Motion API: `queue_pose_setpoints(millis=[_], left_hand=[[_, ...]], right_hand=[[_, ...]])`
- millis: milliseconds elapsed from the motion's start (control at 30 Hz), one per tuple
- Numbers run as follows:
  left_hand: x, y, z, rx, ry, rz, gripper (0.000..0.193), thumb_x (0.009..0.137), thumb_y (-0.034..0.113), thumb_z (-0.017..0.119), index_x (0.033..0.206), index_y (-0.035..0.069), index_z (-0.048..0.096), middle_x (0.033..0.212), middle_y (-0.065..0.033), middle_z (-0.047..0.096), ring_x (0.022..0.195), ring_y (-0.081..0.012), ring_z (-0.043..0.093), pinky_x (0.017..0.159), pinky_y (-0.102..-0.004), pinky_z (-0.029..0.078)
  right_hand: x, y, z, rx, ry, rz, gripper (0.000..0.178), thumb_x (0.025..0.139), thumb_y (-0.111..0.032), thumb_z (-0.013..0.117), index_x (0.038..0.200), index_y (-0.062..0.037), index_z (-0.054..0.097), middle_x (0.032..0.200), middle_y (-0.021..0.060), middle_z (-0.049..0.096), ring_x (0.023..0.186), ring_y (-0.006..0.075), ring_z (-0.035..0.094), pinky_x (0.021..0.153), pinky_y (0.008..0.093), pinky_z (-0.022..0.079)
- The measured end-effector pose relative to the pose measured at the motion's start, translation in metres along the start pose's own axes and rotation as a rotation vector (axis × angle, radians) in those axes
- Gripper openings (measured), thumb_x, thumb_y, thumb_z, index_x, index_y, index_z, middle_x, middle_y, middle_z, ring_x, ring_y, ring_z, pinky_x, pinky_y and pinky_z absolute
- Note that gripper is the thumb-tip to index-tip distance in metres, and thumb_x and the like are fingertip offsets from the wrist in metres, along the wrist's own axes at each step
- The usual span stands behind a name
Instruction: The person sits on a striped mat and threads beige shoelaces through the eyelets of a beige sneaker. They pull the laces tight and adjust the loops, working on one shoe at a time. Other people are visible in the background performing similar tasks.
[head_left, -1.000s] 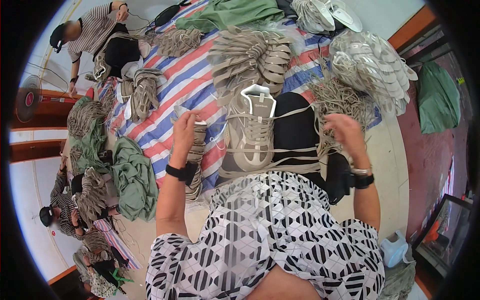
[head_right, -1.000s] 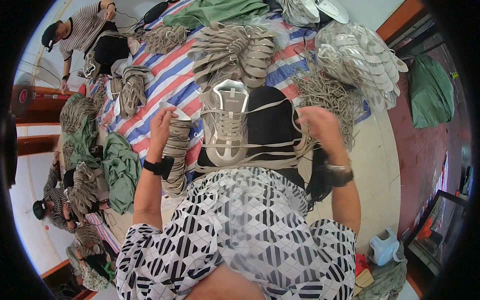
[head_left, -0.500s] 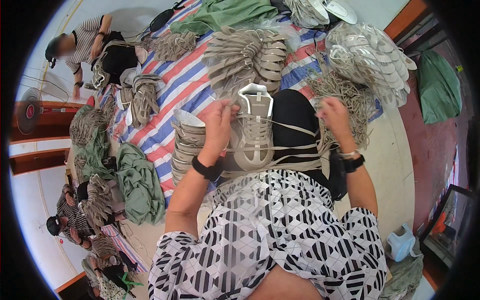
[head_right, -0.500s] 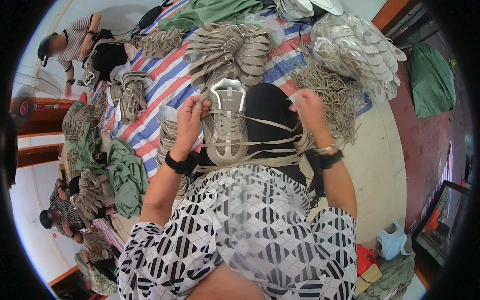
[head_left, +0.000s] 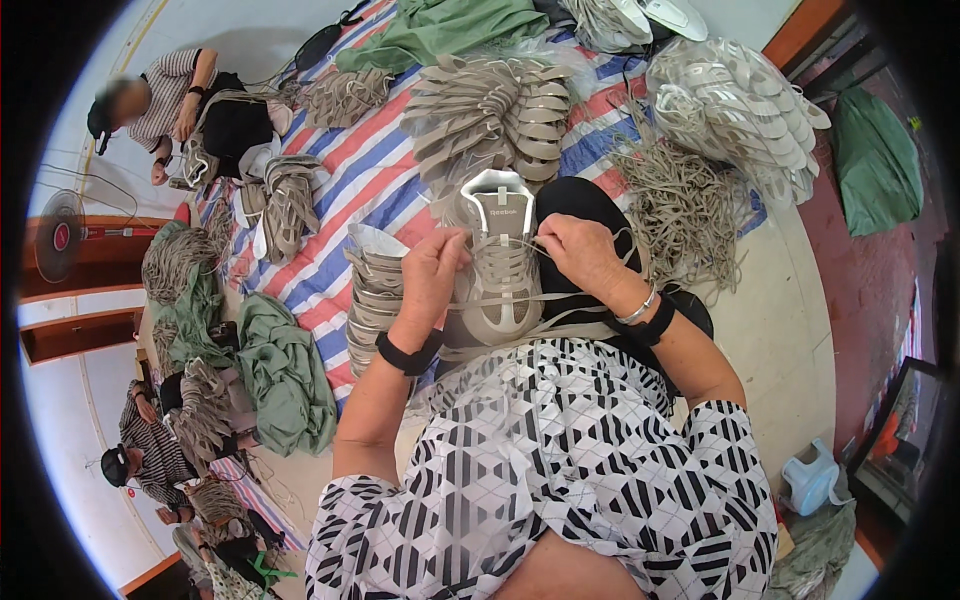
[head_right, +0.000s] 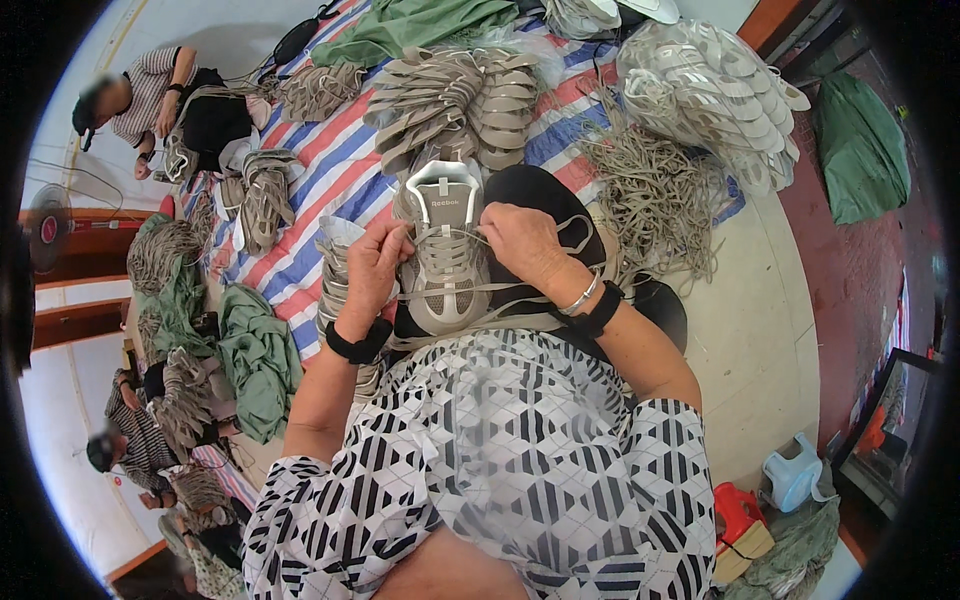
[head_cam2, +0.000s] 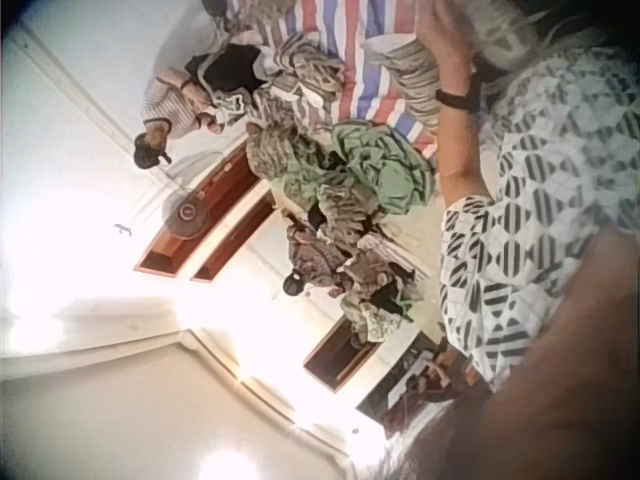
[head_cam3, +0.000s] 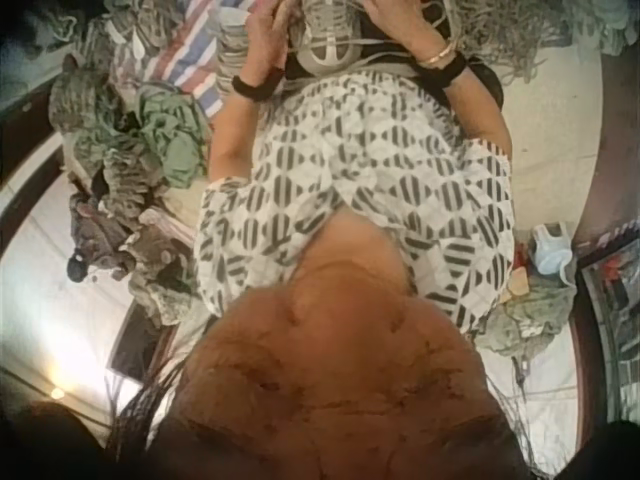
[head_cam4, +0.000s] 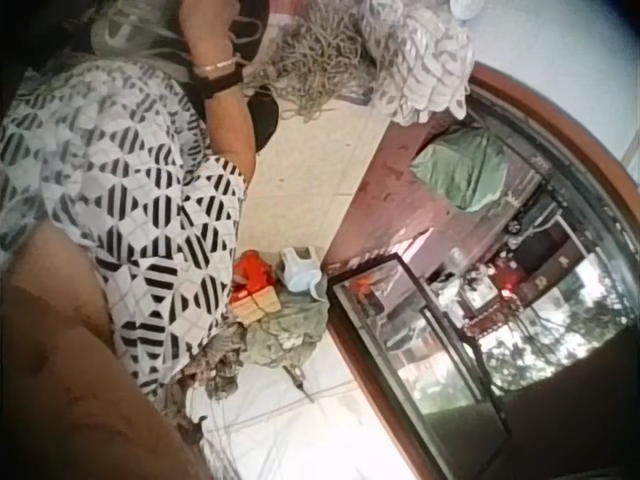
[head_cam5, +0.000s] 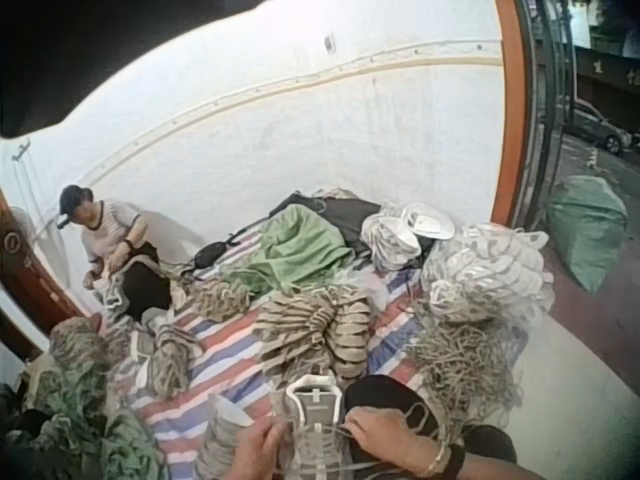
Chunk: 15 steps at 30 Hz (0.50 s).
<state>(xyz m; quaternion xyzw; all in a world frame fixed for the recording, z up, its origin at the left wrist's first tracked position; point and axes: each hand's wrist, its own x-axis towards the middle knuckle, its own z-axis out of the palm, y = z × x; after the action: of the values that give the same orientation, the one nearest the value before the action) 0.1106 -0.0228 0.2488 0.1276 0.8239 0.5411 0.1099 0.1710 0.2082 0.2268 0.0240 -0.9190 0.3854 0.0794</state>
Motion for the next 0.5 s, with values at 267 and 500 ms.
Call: queue_pose_setpoints(millis=[267,500], left_hand=[[-0.003,-0.012,-0.005,-0.218,-0.217,-0.138,0.025,0.097,0.025,0.053,0.087,0.005,0.064,0.070,0.0048,0.053,0.063,-0.0037,0.042,0.058,-0.0199,0.034],[0.009,-0.018,-0.004,-0.121,-0.257,-0.111,0.025,0.093,0.024,0.056,0.081,0.004,0.063,0.070,0.0041,0.054,0.066,-0.0042,0.044,0.061,-0.0205,0.037]], right_hand=[[0.006,0.000,0.002,-0.034,-0.058,-0.022,0.012,0.085,-0.017,0.061,0.082,-0.0054,0.059,0.075,0.0131,0.063,0.071,0.0332,0.063,0.062,0.0416,0.049],[0.008,-0.004,0.008,-0.266,-0.066,-0.071,0.012,0.085,-0.014,0.059,0.080,-0.0027,0.057,0.073,0.0170,0.063,0.069,0.0354,0.063,0.057,0.0414,0.049]])
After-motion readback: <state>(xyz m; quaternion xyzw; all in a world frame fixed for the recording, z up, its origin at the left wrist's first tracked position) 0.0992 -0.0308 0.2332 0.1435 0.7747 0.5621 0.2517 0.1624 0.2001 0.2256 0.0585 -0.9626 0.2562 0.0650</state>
